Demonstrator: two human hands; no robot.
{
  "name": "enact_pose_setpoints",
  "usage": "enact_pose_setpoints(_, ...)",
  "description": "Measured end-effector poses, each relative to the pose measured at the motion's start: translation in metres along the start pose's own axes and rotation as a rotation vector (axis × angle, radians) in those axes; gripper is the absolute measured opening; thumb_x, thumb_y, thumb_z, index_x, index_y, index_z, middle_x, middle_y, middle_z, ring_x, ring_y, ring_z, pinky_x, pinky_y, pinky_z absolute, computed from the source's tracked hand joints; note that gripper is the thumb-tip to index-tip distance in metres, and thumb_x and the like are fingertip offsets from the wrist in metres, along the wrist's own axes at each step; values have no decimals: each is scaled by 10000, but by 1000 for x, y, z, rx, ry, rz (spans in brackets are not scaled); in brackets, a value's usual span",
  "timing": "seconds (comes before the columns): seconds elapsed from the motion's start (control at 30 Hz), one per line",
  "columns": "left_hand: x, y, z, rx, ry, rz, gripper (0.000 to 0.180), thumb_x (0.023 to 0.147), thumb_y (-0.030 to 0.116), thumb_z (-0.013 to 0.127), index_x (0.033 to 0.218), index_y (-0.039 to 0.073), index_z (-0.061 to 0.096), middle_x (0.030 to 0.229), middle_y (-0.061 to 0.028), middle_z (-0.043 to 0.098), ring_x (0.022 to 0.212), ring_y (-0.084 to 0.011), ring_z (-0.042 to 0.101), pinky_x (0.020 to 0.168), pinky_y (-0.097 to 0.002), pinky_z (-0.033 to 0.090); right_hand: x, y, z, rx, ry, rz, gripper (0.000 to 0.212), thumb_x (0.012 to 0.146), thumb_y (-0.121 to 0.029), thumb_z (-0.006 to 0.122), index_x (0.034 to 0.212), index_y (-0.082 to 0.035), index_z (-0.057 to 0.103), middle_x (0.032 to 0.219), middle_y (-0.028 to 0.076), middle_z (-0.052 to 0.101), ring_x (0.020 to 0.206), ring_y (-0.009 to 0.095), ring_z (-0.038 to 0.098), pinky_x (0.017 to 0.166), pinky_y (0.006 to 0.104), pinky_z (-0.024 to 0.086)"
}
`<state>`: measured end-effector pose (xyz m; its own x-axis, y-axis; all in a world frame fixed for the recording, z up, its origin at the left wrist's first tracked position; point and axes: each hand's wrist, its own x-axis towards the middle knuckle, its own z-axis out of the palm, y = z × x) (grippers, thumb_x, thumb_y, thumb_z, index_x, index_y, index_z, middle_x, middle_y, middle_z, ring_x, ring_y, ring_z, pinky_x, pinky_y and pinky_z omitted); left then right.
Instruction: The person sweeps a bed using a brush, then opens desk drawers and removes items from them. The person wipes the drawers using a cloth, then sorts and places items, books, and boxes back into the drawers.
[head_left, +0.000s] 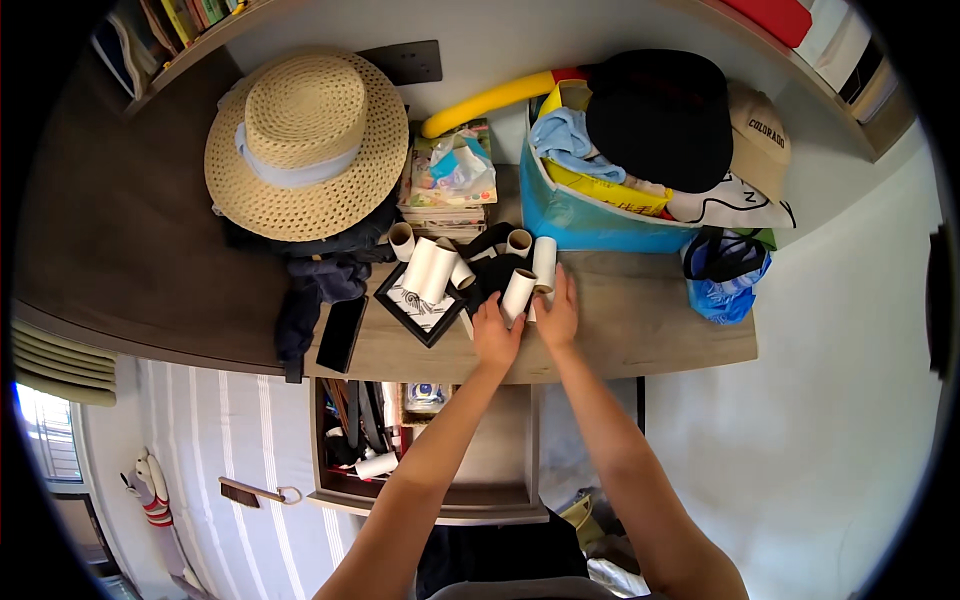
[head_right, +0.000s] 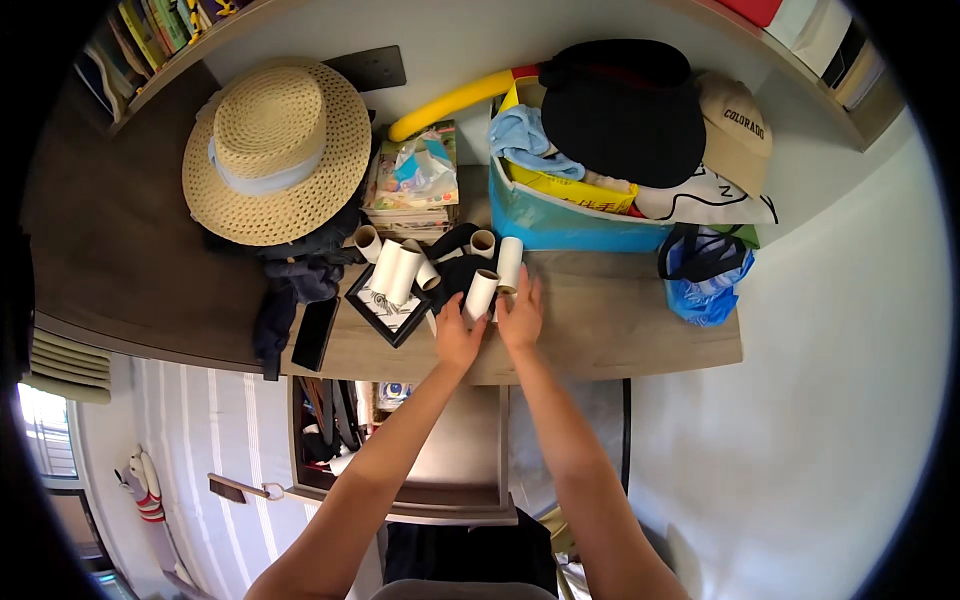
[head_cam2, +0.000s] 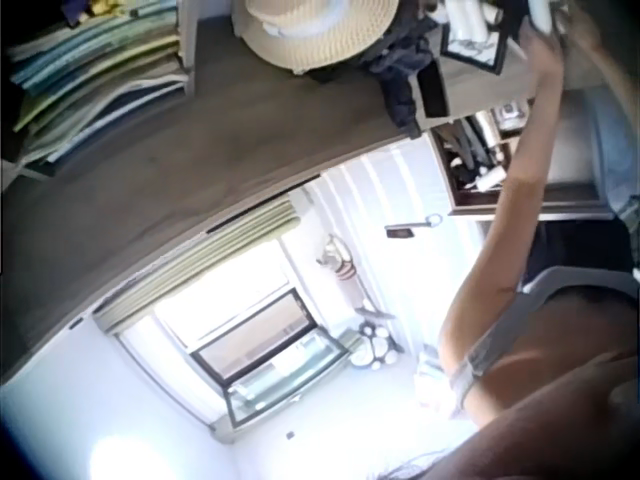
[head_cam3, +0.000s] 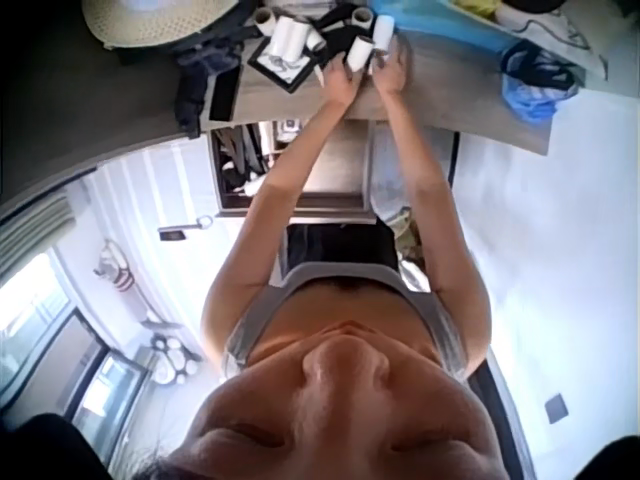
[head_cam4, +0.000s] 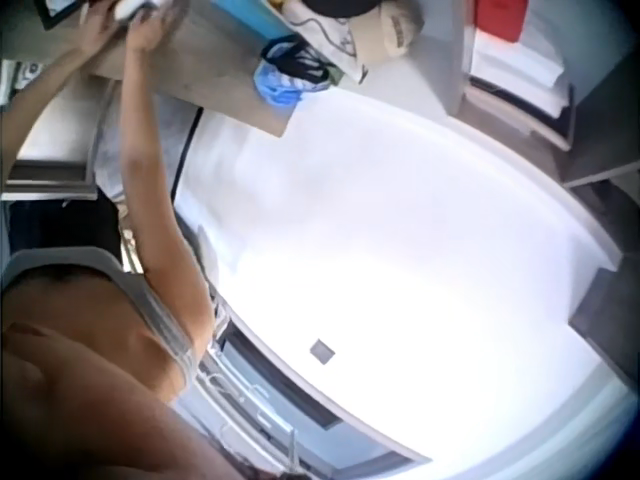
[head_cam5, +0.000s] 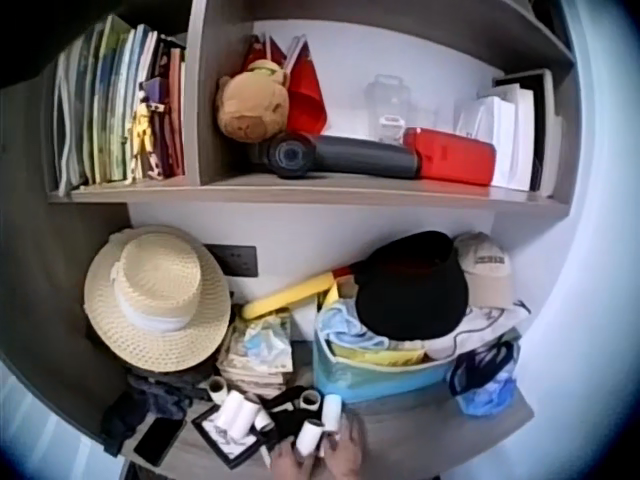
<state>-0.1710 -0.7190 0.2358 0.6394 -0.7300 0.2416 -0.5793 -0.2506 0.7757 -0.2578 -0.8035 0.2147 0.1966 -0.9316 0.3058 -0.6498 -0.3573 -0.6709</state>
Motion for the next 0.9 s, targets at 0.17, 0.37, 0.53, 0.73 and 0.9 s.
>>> enact_pose_setpoints(0.17,-1,-17,8,-28,-23,12,484,741,201,650,1101,-55,451,984,-238,562,880,-339,557,781,-397,443,13,14,0,56,-179,335,416,795,-140,556,1205,-87,507,1058,218,574,973,361,559,821,354,457)
enact_pose_setpoints(0.37,-36,-1,21,-565,-179,-257,355,830,203,608,1037,-28,436,896,-112,572,775,-148,535,705,-284,447,-30,68,15,570,59,410,297,879,-135,478,1140,-3,530,1041,106,603,952,184,559,830,287,429)
enact_pose_setpoints(0.53,-15,-19,46,-607,-275,-389,387,841,286,588,1036,-33,486,881,-141,591,810,-193,563,725,-299,445,-15,26,9,723,-41,597,333,893,-174,476,1168,13,486,1081,119,569,988,188,527,861,289,396)
enact_pose_setpoints(0.73,-74,-13,23,-647,-336,-401,338,880,256,548,1077,-6,463,890,-58,572,756,-112,519,624,-248,434,-71,15,-35,883,-117,671,266,910,-143,433,1123,1,504,1018,106,578,927,183,525,821,294,404)
enact_pose_setpoints(0.9,-190,-38,-31,-966,-401,-548,330,910,225,491,1185,67,400,982,-58,553,754,-118,558,607,-247,469,-217,0,-56,813,-160,590,296,929,-194,438,1164,-17,469,986,47,560,852,111,516,683,234,437)
